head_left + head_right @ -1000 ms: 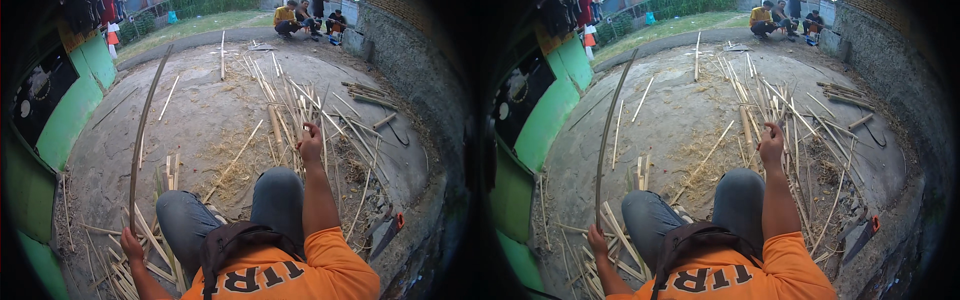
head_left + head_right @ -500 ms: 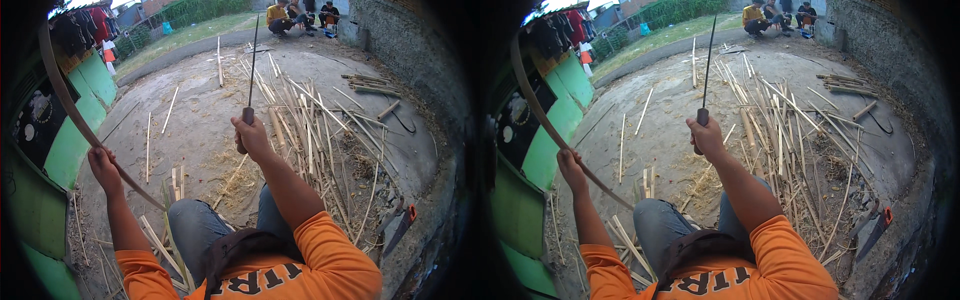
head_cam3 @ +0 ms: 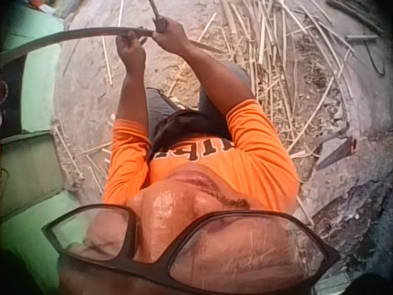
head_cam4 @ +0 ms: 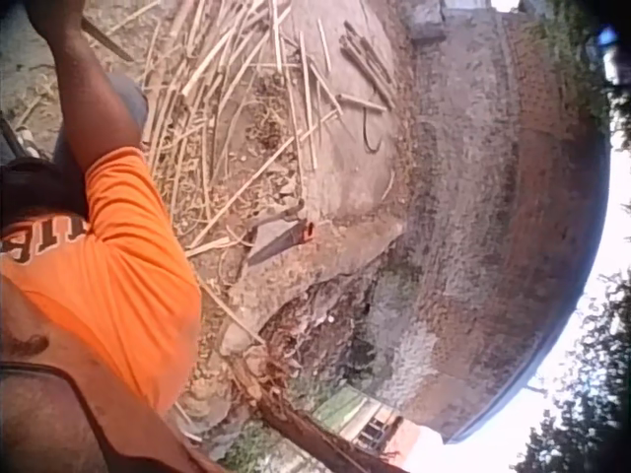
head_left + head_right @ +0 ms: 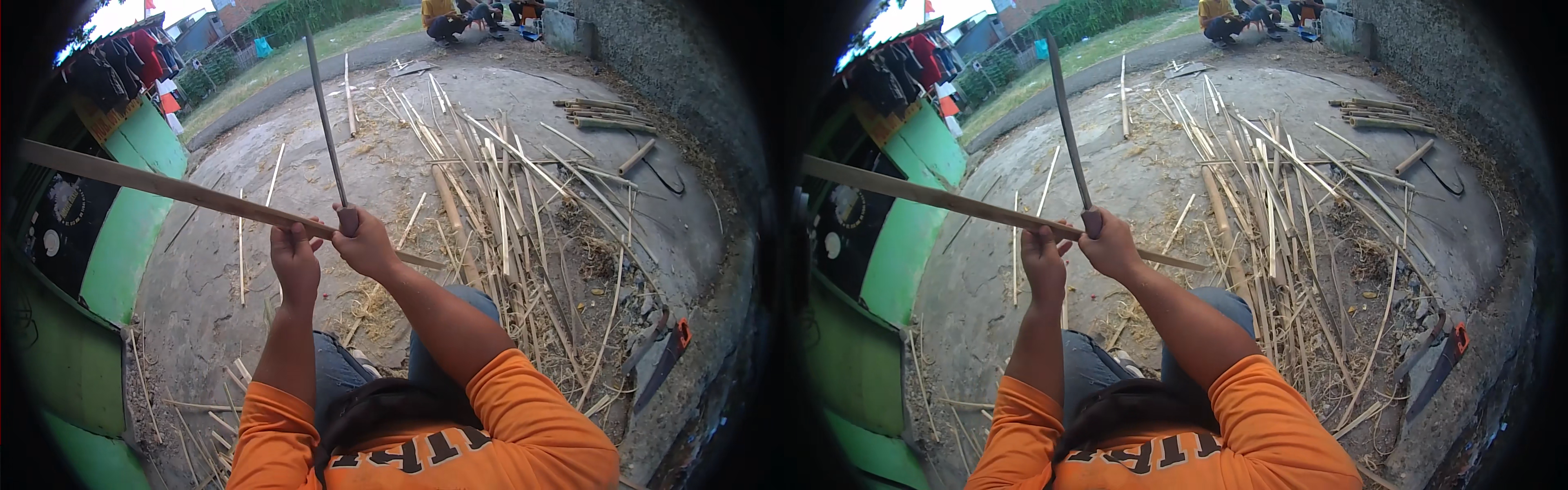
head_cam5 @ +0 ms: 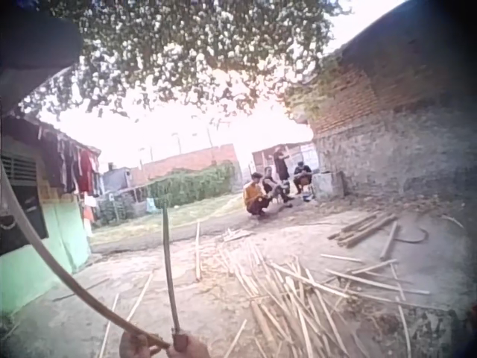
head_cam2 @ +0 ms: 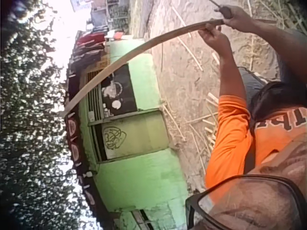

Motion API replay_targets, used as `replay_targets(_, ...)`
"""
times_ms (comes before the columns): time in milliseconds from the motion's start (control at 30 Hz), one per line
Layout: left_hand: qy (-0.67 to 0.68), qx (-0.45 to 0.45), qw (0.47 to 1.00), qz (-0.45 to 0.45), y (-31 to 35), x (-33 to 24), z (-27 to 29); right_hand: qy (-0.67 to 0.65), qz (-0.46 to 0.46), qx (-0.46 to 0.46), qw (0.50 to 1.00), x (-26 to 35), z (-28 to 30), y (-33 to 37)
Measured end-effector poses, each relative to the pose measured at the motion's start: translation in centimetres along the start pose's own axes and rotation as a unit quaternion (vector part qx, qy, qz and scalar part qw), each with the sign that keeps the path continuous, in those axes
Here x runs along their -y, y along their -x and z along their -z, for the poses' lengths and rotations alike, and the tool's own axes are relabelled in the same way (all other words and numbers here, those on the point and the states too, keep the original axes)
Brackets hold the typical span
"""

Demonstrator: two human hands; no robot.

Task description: The person thins bamboo strips by hand using a large knife to scrape and shave down the surface of the strips.

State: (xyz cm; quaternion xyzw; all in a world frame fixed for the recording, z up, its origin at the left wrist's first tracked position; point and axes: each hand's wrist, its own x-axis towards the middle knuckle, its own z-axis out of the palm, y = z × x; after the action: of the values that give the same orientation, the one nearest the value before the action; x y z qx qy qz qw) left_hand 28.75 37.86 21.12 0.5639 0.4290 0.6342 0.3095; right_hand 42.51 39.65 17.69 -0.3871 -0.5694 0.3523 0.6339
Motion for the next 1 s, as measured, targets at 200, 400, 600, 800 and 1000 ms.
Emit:
replay_targets(200,-0.027,-0.018,0.999,0.025,1.0,1.0,2.4,-0.097,-0.116,0.051,0.987,0.0,0.1,0.6)
replay_targets(400,-0.316,0.163,0.934,0.025,6.5,-5.4,7.8,0.021,-0.038,0.03,0.999,-2.1,1.3,1.5)
replay_targets(600,-0.603,0.023,0.694,-0.393,8.2,-13.4,16.0,0.193,-0.018,0.154,0.969,-1.7,2.0,1.6)
replay_targets(800,-0.639,0.227,0.71,0.192,8.4,-5.7,28.2,0.32,0.042,0.267,0.908,-1.1,-0.1,2.5)
replay_targets(1000,-0.487,0.257,0.754,0.358,11.9,0.9,32.3,0.323,0.046,0.302,0.896,-1.8,-0.5,2.2)
